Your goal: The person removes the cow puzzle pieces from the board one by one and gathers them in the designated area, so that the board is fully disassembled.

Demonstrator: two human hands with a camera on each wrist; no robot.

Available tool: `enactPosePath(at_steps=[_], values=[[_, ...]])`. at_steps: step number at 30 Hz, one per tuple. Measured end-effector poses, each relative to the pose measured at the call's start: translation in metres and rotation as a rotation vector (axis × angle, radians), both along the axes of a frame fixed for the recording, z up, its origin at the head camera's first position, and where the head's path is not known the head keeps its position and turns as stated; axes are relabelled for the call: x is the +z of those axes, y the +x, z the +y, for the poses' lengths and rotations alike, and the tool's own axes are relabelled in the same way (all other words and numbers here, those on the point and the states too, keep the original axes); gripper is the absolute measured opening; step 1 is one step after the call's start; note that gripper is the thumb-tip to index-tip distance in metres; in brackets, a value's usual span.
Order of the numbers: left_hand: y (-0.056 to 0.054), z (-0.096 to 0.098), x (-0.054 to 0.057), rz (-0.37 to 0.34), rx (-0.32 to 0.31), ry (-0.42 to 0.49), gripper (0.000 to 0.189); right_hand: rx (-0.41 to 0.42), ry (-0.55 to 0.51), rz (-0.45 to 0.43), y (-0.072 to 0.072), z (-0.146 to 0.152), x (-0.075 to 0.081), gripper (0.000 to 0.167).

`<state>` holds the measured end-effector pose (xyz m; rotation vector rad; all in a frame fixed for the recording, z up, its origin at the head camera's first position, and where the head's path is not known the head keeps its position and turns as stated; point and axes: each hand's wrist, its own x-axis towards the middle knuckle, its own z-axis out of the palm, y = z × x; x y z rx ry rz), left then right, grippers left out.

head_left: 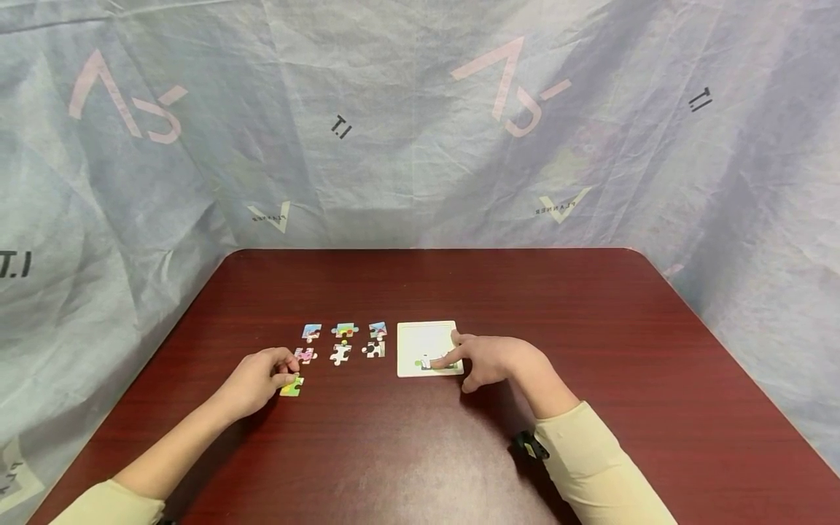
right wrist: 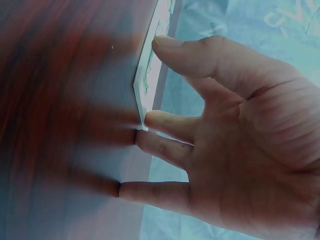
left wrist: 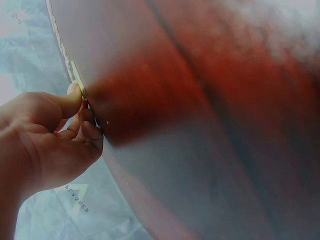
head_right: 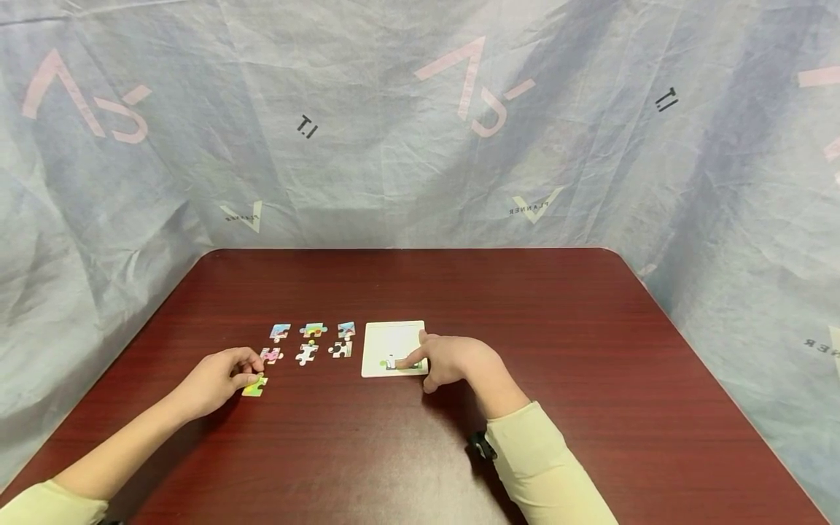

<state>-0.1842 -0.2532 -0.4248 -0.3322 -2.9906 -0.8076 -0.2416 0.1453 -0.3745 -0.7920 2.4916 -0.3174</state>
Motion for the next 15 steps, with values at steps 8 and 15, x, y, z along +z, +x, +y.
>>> enactPosePath(at_steps=[8, 15], values=[[0.0016, -0.0021, 0.0007, -0.006, 0.015, 0.036, 0.01, 0.018, -0.041, -0.025, -0.0012, 0.0035, 0.0008, 0.07], [0.0011, 0.0026, 0.0047, 0.009, 0.06, 0.065, 0.005, -0.016, -0.095, -0.083, -0.0045, 0.0065, 0.0, 0.062]])
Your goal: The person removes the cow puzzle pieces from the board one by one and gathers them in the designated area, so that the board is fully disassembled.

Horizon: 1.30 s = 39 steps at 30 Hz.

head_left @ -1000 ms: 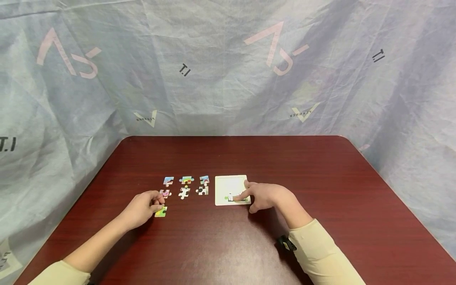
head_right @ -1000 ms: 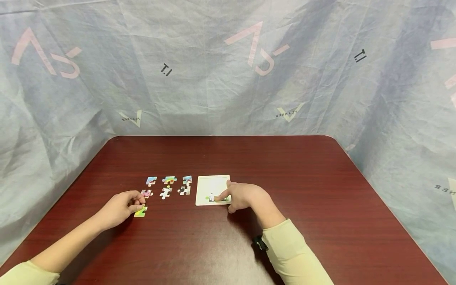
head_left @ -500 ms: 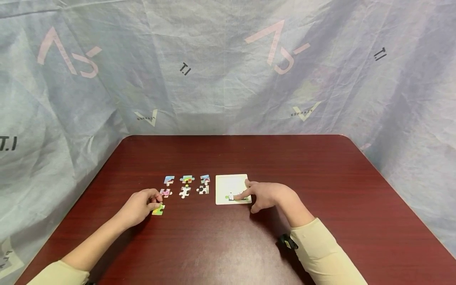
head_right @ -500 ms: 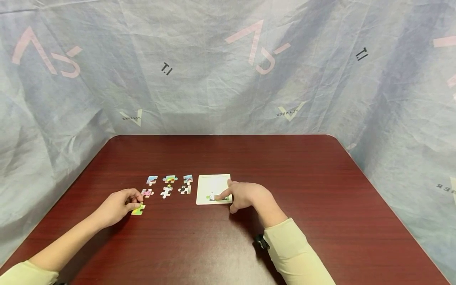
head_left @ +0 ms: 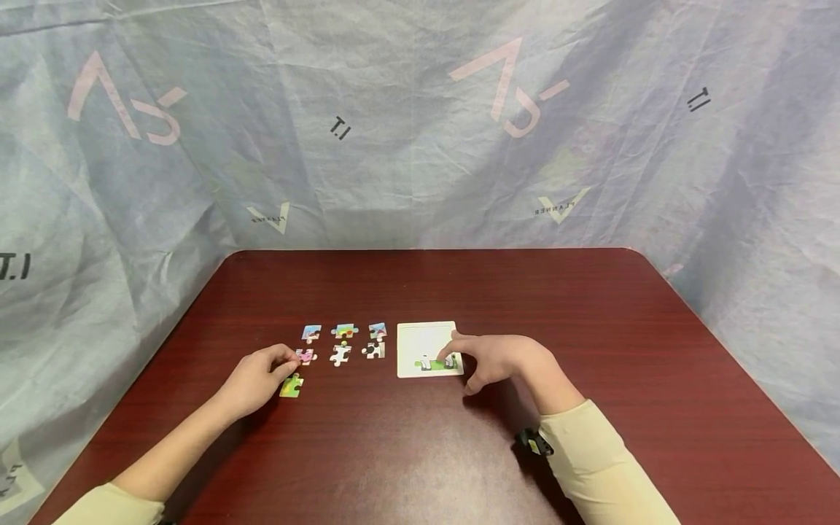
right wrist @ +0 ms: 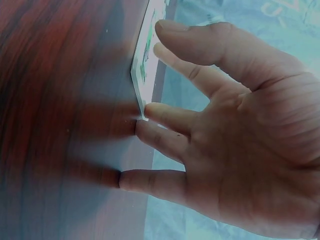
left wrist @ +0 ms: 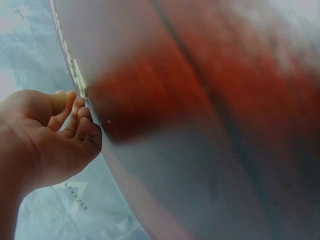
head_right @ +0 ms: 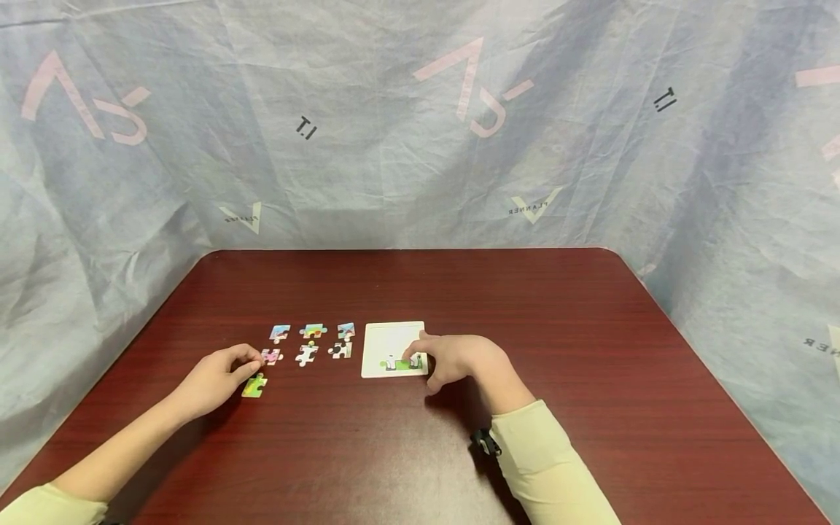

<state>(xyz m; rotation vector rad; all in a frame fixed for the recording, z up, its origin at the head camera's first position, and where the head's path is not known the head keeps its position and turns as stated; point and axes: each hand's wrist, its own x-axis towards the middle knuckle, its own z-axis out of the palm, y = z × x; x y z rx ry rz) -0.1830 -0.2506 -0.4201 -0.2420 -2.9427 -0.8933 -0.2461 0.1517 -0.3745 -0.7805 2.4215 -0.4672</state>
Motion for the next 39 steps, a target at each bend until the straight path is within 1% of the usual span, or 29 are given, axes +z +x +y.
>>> enactPosePath(at_steps=[3, 7, 10, 14, 16, 18, 23, 25, 30, 32, 34, 37, 39], values=[[-0.001, 0.005, 0.001, -0.014, 0.003, 0.039, 0.007, -0.025, -0.005, -0.017, 0.0, 0.0, 0.0, 0.055], [-0.002, 0.016, 0.002, -0.036, -0.02, 0.093, 0.01, -0.035, 0.0, -0.01, 0.0, 0.001, 0.0, 0.051], [-0.005, 0.028, 0.003, -0.03, -0.042, 0.11, 0.01, -0.04, -0.001, -0.001, 0.0, 0.002, 0.0, 0.047], [-0.01, 0.048, 0.004, 0.001, -0.074, 0.099, 0.007, -0.044, -0.001, 0.011, 0.0, 0.003, 0.0, 0.039], [-0.014, 0.06, 0.004, 0.012, -0.098, 0.094, 0.006, -0.046, 0.0, 0.012, 0.0, 0.003, 0.0, 0.037], [-0.017, 0.072, 0.003, 0.005, -0.126, 0.103, 0.006, -0.044, 0.0, 0.012, 0.0, 0.003, 0.0, 0.036], [-0.026, 0.103, 0.002, 0.013, -0.221, 0.127, 0.002, -0.044, 0.007, 0.011, 0.0, 0.001, 0.001, 0.034], [-0.031, 0.115, 0.001, 0.02, -0.257, 0.129, 0.004, -0.045, 0.013, 0.014, 0.0, 0.0, 0.001, 0.034], [-0.042, 0.142, -0.001, 0.013, -0.31, 0.107, 0.006, -0.044, 0.012, 0.019, 0.0, -0.001, 0.001, 0.032], [-0.046, 0.151, -0.002, 0.006, -0.322, 0.101, 0.008, -0.042, 0.01, 0.023, 0.0, -0.001, 0.0, 0.032], [-0.048, 0.159, -0.002, -0.005, -0.319, 0.09, 0.011, -0.039, 0.011, 0.027, 0.001, -0.001, 0.0, 0.032], [-0.051, 0.168, -0.002, -0.008, -0.309, 0.06, 0.016, -0.035, 0.018, 0.039, 0.0, 0.0, -0.001, 0.031], [-0.052, 0.174, -0.002, -0.012, -0.29, 0.031, 0.018, -0.034, 0.022, 0.045, 0.0, 0.0, 0.0, 0.031]])
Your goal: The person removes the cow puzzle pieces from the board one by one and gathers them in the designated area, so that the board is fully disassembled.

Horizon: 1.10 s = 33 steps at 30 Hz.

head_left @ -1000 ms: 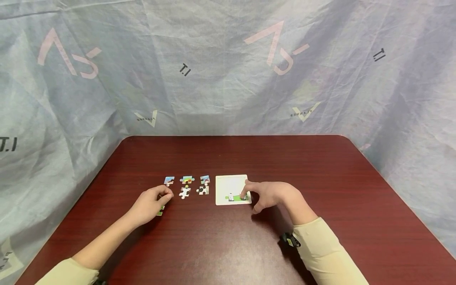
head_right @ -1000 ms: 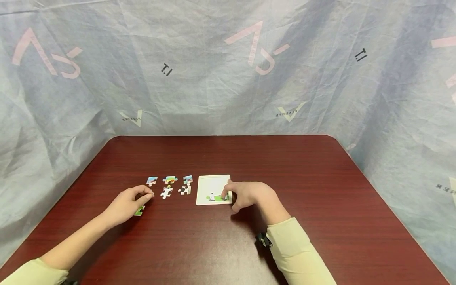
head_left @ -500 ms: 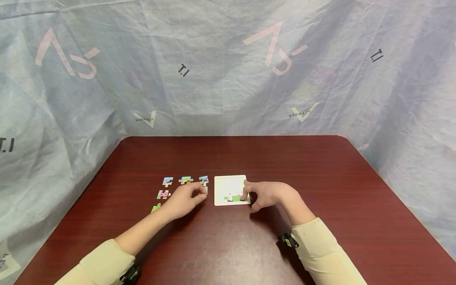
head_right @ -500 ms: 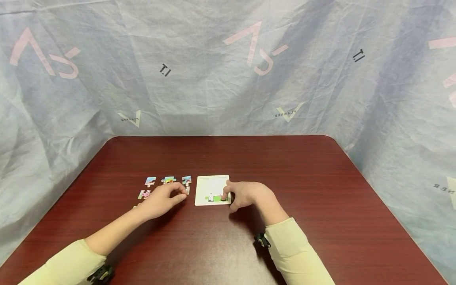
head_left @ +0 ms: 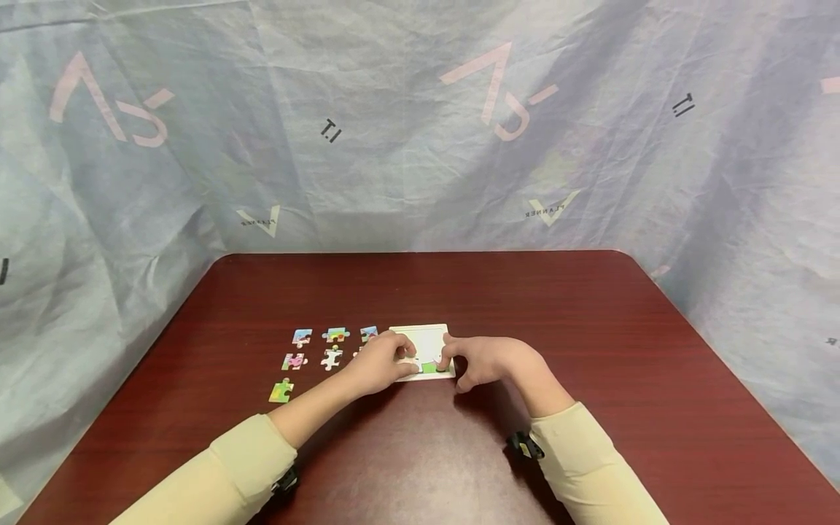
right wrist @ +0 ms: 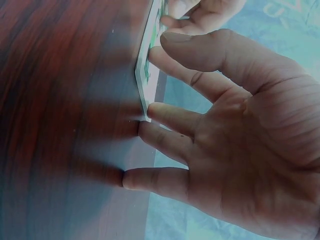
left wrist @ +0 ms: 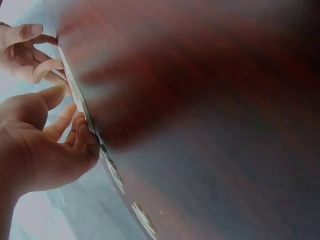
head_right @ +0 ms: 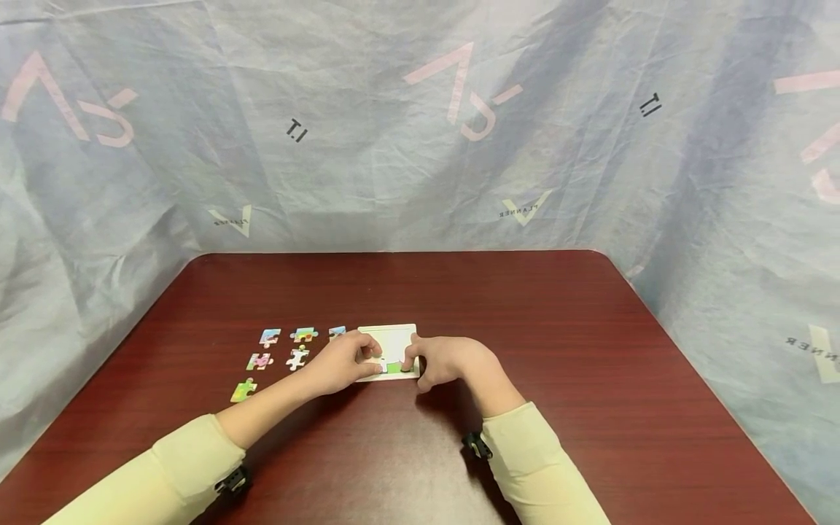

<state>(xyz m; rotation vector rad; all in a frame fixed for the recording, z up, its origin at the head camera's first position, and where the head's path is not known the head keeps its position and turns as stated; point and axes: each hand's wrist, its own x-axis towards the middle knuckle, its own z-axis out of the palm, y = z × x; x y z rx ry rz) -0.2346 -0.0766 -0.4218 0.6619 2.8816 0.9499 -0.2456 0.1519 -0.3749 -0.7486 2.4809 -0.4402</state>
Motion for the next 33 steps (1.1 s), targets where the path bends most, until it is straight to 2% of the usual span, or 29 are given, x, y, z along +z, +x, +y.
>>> enactPosePath(at_steps=[6, 12, 18, 23, 33], values=[[0.0, 0.008, 0.004, -0.007, 0.025, -0.058, 0.018, -0.011, 0.004, -0.012, -0.001, -0.001, 0.002, 0.031], [0.001, 0.012, 0.009, -0.018, 0.033, -0.078, 0.016, -0.015, -0.004, -0.01, -0.001, 0.001, 0.005, 0.032], [0.001, 0.014, 0.009, -0.019, 0.046, -0.088, 0.017, -0.011, -0.008, -0.013, -0.001, 0.002, 0.004, 0.032], [0.002, 0.014, 0.008, -0.029, 0.055, -0.063, 0.018, -0.01, -0.014, -0.015, -0.001, 0.001, 0.002, 0.032], [0.001, 0.013, 0.003, -0.036, 0.076, 0.044, 0.022, 0.009, -0.012, 0.011, -0.001, -0.001, -0.001, 0.03]])
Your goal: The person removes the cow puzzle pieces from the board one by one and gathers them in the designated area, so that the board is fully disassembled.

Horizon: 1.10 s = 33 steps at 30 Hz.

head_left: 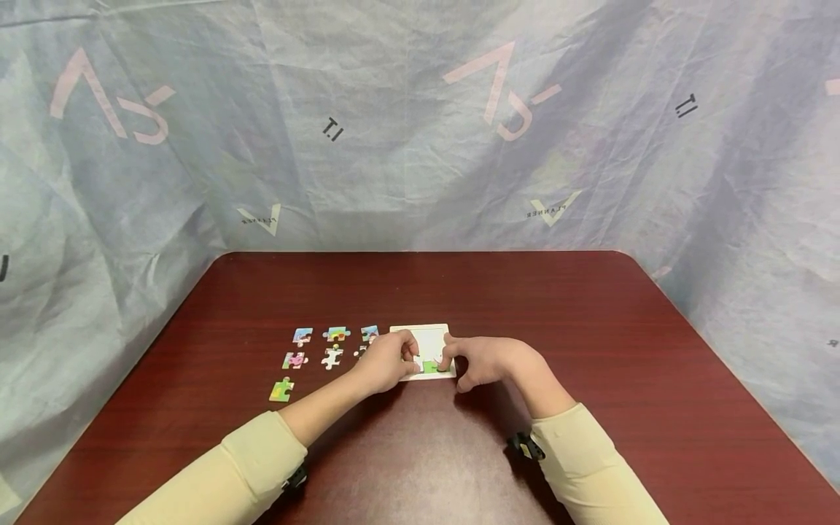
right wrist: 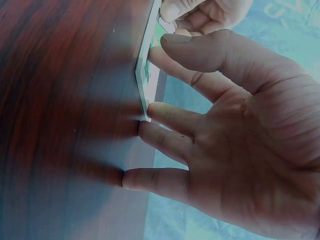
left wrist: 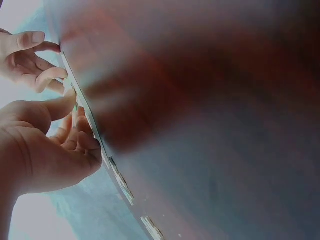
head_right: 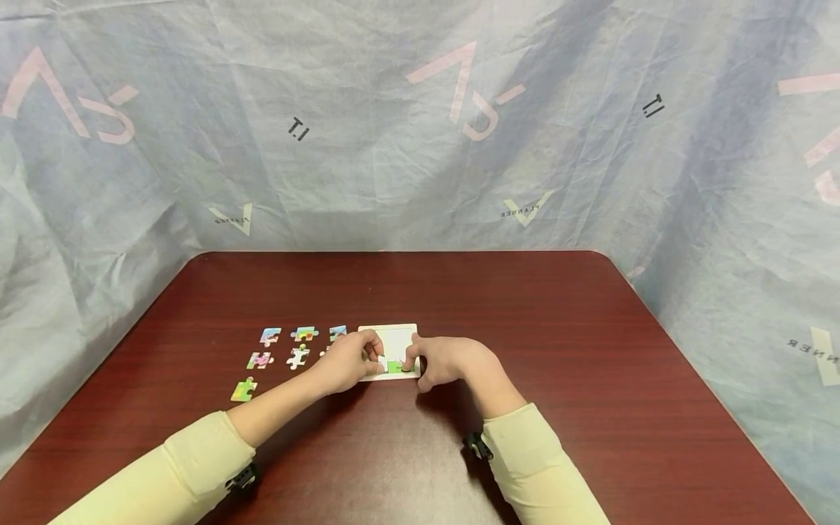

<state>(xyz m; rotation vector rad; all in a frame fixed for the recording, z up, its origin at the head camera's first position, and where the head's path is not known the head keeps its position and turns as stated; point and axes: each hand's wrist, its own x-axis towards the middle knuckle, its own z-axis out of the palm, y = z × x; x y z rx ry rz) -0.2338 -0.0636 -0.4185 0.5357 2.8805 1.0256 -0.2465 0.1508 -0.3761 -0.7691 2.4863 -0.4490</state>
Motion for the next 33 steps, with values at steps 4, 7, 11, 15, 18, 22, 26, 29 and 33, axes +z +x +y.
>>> enactPosePath(at_steps=[4, 7, 11, 15, 18, 22, 26, 29, 33], values=[[-0.001, 0.0, -0.002, 0.012, 0.005, 0.038, 0.019, -0.005, 0.001, -0.002, 0.0, 0.0, -0.001, 0.03], [-0.001, -0.001, -0.003, 0.027, 0.009, 0.052, 0.017, -0.007, -0.003, -0.009, 0.0, 0.0, -0.002, 0.03], [0.0, -0.007, -0.002, 0.037, 0.032, 0.088, 0.016, -0.008, -0.002, -0.018, 0.0, -0.001, -0.002, 0.031], [0.002, -0.016, -0.001, 0.025, 0.07, 0.112, 0.015, -0.019, 0.003, -0.026, 0.0, -0.001, -0.001, 0.032], [0.003, -0.025, -0.001, 0.026, 0.093, 0.102, 0.015, -0.029, -0.003, -0.035, 0.0, 0.0, -0.001, 0.032], [0.006, -0.038, -0.002, 0.024, 0.113, 0.099, 0.016, -0.032, -0.01, -0.05, 0.0, 0.001, 0.0, 0.033], [0.009, -0.054, -0.004, 0.016, 0.122, 0.107, 0.016, -0.031, -0.002, -0.059, 0.0, 0.001, 0.001, 0.033], [0.014, -0.065, -0.006, 0.009, 0.132, 0.101, 0.014, -0.026, 0.004, -0.056, 0.0, 0.001, 0.002, 0.033], [0.02, -0.078, -0.007, -0.012, 0.152, 0.099, 0.013, -0.029, 0.008, -0.058, 0.0, 0.001, 0.002, 0.034]])
